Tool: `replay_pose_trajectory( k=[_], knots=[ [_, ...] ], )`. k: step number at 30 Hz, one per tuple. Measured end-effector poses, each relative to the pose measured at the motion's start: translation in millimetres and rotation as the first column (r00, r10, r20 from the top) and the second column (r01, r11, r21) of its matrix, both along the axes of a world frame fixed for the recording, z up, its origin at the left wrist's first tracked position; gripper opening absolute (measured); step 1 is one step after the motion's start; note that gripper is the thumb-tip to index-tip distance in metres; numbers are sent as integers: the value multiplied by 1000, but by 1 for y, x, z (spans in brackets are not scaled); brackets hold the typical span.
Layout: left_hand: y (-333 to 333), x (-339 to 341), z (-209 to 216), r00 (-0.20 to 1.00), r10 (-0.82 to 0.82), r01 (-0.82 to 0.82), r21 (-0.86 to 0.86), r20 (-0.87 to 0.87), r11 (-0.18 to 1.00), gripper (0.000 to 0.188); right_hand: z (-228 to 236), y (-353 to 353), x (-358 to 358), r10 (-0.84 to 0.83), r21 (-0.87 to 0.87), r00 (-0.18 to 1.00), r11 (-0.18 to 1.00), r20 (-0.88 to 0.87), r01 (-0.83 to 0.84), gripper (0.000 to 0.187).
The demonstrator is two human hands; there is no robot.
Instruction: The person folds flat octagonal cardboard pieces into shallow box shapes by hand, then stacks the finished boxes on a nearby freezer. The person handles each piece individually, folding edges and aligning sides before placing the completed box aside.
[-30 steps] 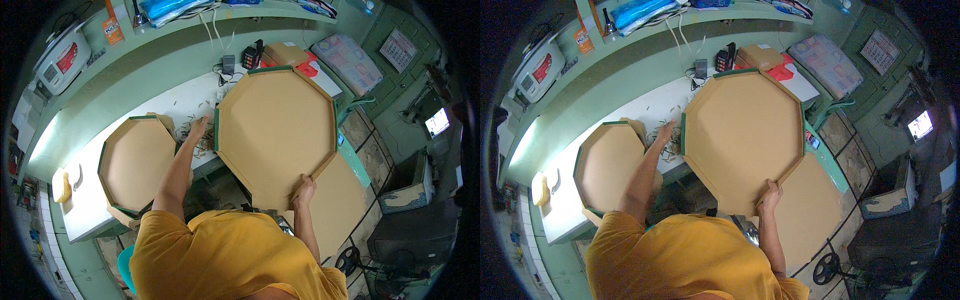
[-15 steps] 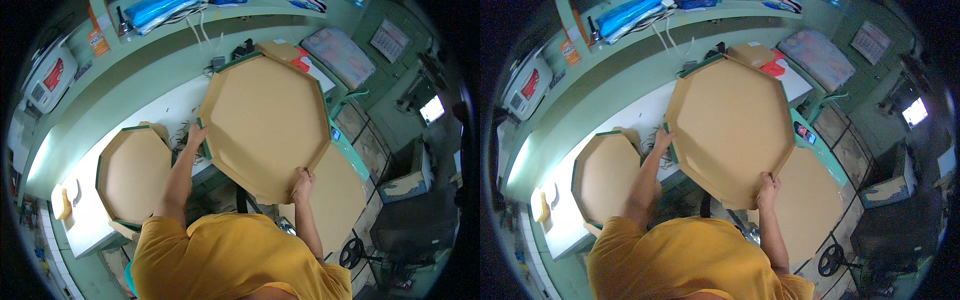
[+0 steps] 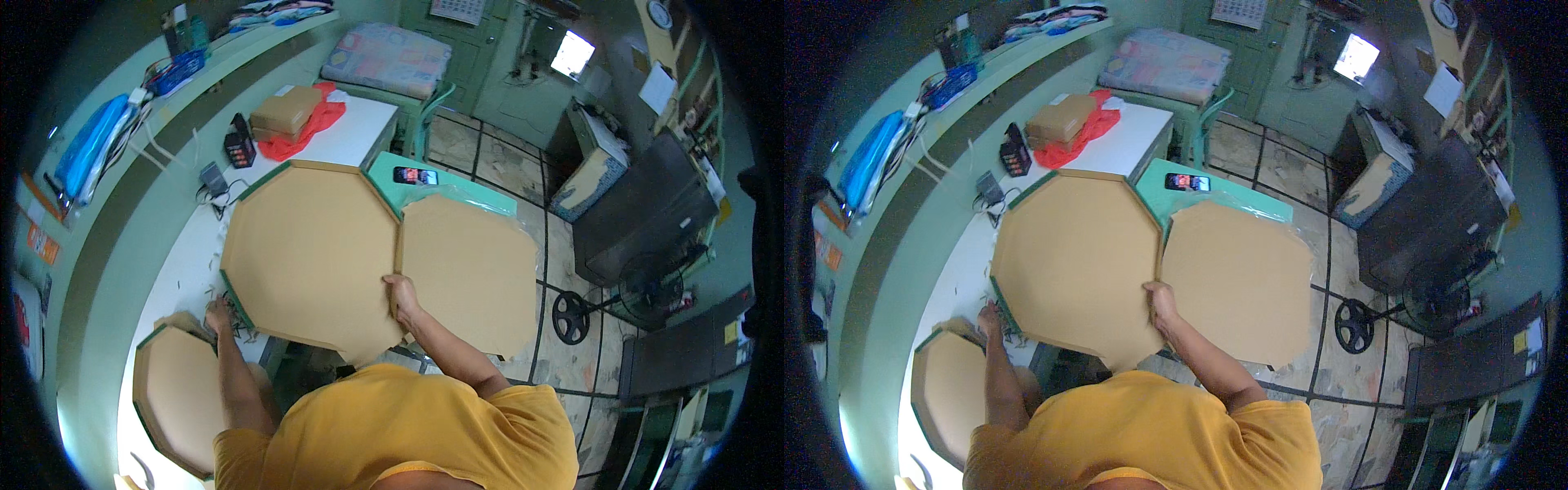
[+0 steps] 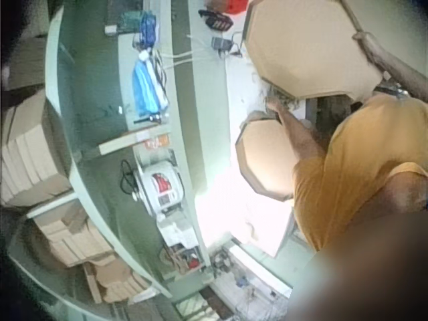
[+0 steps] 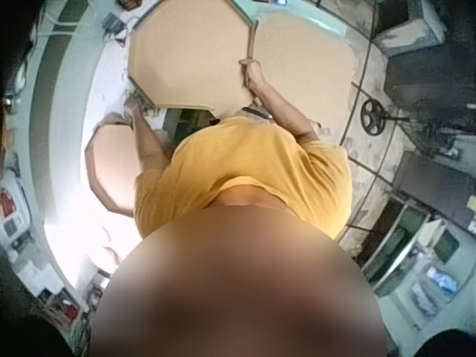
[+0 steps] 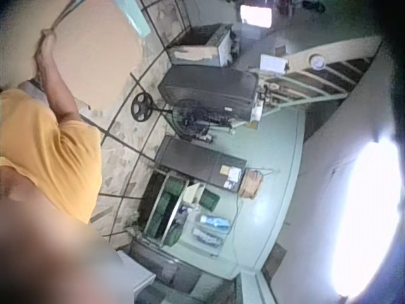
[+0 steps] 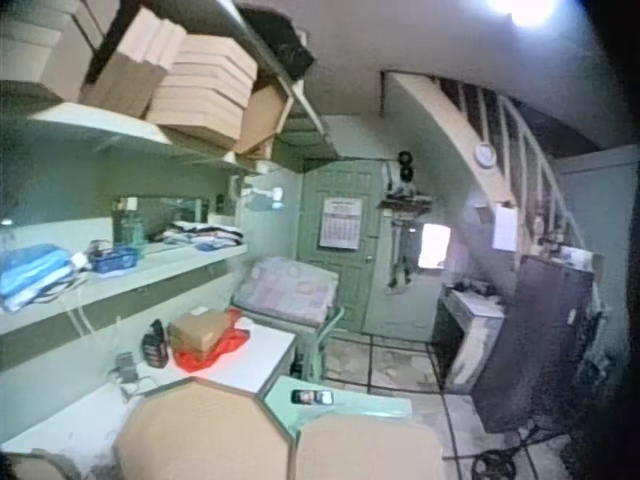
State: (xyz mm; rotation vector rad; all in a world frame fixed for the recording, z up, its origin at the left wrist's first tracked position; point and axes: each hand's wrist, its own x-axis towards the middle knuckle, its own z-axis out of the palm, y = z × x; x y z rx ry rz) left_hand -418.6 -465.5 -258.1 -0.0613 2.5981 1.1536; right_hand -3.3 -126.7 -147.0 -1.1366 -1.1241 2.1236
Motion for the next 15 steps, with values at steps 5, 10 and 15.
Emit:
replay_pose_trajectory(
  k=[5, 10, 15],
  knots=[
    [57, 56, 56, 895, -40, -51, -193, -444, 980, 62, -25, 36, 104, -412, -240, 906, 892, -92, 382, 9],
    [168, 157, 116, 669, -342, 453, -4, -660, 892, 43, -55, 57, 220, -635, -91, 767, 762, 91, 641, 5],
    [265, 316, 122, 143, -733, 977, -26, -665, 214, 35, -68, 46, 254, -660, 304, 668, 751, 344, 586, 50]
  ],
)
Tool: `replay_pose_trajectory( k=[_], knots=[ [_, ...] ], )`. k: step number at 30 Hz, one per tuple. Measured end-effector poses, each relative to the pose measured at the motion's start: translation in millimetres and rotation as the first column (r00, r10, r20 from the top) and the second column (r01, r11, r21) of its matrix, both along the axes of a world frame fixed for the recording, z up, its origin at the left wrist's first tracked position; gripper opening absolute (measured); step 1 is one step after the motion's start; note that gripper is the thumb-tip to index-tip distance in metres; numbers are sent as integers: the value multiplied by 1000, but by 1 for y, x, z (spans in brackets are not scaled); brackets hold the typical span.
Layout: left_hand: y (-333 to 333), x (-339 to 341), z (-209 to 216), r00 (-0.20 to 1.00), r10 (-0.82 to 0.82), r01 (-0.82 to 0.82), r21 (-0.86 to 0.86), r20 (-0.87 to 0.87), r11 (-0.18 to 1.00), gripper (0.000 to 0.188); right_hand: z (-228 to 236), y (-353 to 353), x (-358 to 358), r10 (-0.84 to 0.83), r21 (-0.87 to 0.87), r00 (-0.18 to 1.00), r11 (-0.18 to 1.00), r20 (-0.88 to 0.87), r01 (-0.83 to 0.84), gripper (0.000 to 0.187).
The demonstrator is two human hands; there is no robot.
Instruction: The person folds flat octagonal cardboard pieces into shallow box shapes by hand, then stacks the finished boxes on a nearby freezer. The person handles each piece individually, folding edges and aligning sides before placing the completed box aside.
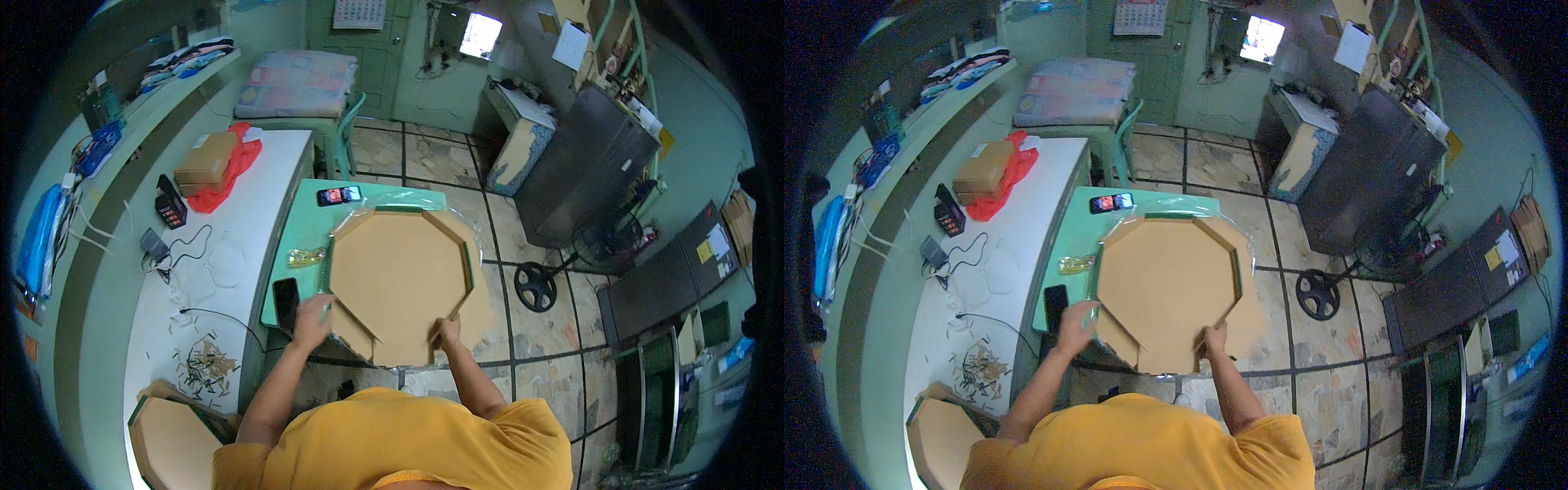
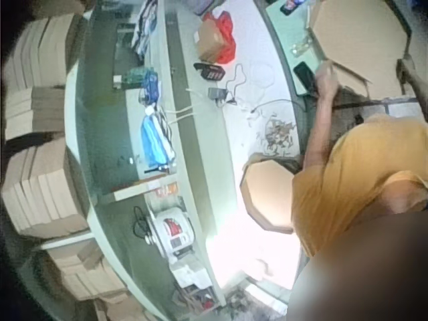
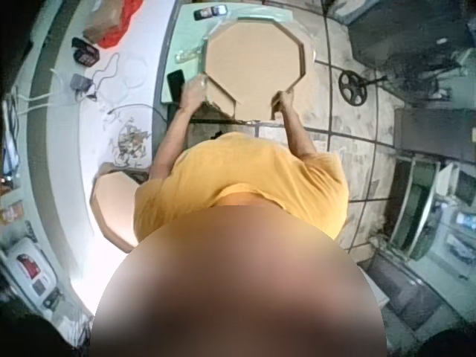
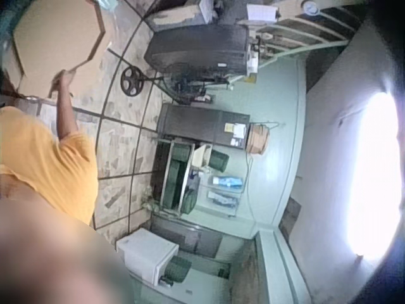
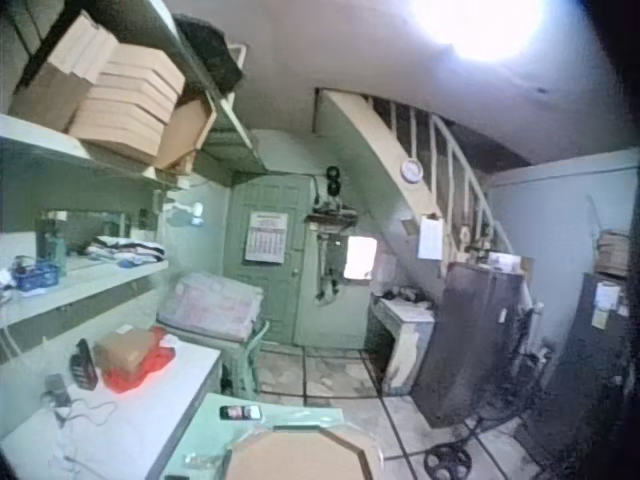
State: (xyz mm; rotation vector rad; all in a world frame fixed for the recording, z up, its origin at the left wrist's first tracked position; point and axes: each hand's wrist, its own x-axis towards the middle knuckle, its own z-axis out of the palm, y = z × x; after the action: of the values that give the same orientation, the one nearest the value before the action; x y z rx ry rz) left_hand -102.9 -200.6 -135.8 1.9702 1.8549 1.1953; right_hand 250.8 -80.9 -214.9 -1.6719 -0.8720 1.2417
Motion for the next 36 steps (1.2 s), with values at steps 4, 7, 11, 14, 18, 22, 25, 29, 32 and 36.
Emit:
replay_pose_trajectory(
  k=[4, 7, 11, 14, 18, 22, 25, 29, 32, 36],
  knots=[
    [29, 66, -25, 844, -442, 353, -305, -305, 884, 51, 18, -21, 38, 0, 254, 365, 719, 931, -647, 56],
    [38, 71, -44, 812, -523, 375, -454, -260, 808, 34, 30, -15, 68, 169, -75, -5, 408, 986, -910, 42],
    [39, 68, -56, 859, -470, 399, -310, -204, 863, 25, 32, 7, 79, 196, -181, -143, 189, 970, -965, 27],
    [37, 75, -56, 827, -504, 394, -383, -248, 835, 24, 33, 28, 68, 315, 61, 60, 5, 947, -998, 15],
    [37, 91, -56, 848, -443, 310, -405, -291, 860, 22, 35, 35, 55, 551, 20, 90, 131, 830, -991, 10],
    [36, 101, -59, 900, -366, 271, -352, -238, 896, 16, 25, 21, 55, 302, 220, 254, 142, 919, -965, 16],
    [33, 104, -63, 920, -342, 258, -360, -191, 896, 15, 17, 8, 61, 172, 234, 237, 36, 956, -972, 31],
    [31, 107, -73, 926, -322, 254, -305, -197, 918, 13, 23, -2, 71, 32, 114, 113, -33, 993, -993, 55],
    [28, 109, -78, 900, -372, 315, -249, -229, 916, 14, 36, -18, 78, 43, -200, -198, 34, 979, -979, 78],
    [17, 103, -69, 860, -427, 382, -203, -279, 901, 26, 45, -33, 76, 161, -338, -320, 101, 934, -936, 102]
  ],
)
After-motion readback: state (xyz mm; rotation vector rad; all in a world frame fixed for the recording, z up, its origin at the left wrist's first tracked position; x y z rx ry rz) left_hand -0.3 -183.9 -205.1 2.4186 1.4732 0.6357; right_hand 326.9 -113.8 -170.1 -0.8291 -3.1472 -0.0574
